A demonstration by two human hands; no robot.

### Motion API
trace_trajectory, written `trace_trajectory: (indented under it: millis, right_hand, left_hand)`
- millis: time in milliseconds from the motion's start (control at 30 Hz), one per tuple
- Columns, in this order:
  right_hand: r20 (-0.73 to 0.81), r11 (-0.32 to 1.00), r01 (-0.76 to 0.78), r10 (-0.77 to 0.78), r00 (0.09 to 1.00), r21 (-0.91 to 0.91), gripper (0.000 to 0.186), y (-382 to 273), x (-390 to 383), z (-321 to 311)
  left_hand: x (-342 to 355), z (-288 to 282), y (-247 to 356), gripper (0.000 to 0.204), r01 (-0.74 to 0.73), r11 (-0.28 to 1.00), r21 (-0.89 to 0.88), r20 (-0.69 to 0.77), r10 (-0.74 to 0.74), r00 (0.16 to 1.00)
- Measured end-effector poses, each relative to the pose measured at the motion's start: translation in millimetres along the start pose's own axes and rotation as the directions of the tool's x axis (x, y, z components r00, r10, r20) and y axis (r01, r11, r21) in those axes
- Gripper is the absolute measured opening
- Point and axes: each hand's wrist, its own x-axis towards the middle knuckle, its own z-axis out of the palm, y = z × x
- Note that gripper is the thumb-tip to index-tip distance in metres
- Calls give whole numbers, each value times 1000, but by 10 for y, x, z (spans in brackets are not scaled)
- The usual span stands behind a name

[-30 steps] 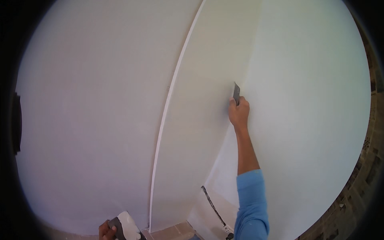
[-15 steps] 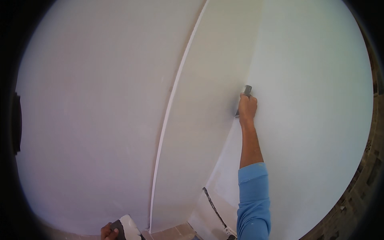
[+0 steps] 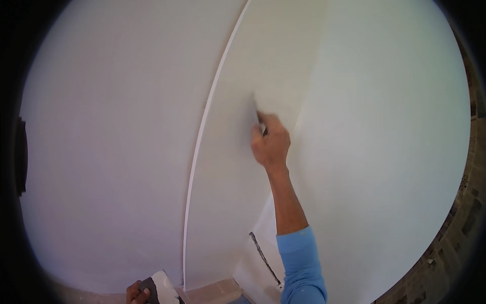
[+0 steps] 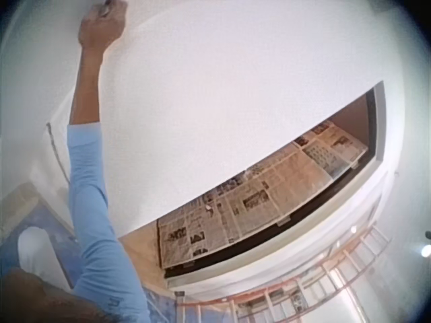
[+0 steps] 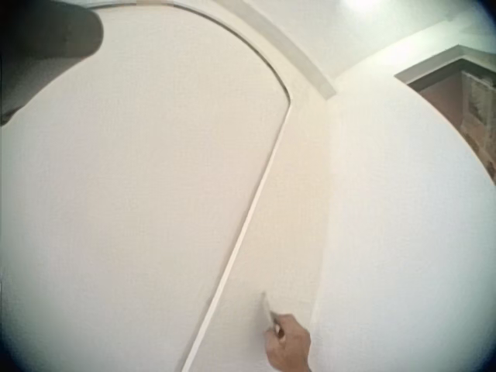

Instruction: The person applies joint compound to a wall corner using putty knives, smoothing the mixture along the surface.

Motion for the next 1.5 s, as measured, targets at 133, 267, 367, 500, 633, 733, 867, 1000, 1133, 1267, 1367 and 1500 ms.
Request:
trace_trajectory:
  millis: [133,267,367,500,633,733,867,1000,1133,1267,1367,1500]
  right_hand:
    - [8,982,-134,136,991,-136,19,540,-260,-157]
    - [-104,920,-385,377,921,-79,20,959,-281,-507]
    - [-78,889,-457,454,888,-19,21,1030,-203,-412]
    - [-127,874,-426,407,905,-235,25,1052,-195,-361]
    - [-163,822,-460,430,888,-335,26,1029,-119,-203]
    - [-196,826,-499,461,866,-264,25,1008,-66,-81]
    - [-178,805,-560,532,828,-197,24,951,-97,-19]
    - [-221,938,-311,274,936,-154,25,916,-199,8]
    - [-120,977,-195,184,976,-90,24,364,-468,147]
    - [56,997,-81,80,995,15,17,315,-818,-129]
    - [45,849,-298,311,949,437,14,-21,-1339,-451]
    - [197,708,-452,416,888,543,10,-791,-1816,-740]
  left_hand:
    - [199,5,-31,10,42,998,-44,-78,-45,996]
    - [244,-123,-84,13,37,999,-14,9,-37,999]
    - [349,-230,-254,16,62,997,-34,31,-61,998]
    - [363,-377,-472,16,83,996,-22,31,-82,996]
    - [361,-399,-397,16,108,994,-23,33,-108,994]
    - [351,-199,-274,15,99,992,-82,-72,-105,992]
    - [283,-217,-212,18,96,995,-2,-57,-96,994]
    - [272,-182,-259,17,120,993,4,-13,-120,993]
    - [166,-137,-242,19,118,992,-38,7,-118,993]
    - [210,-173,-758,30,128,992,-3,93,-127,987]
    - [213,36,-586,43,207,941,-268,139,-175,975]
    - [173,218,-222,33,228,841,-490,151,-176,973]
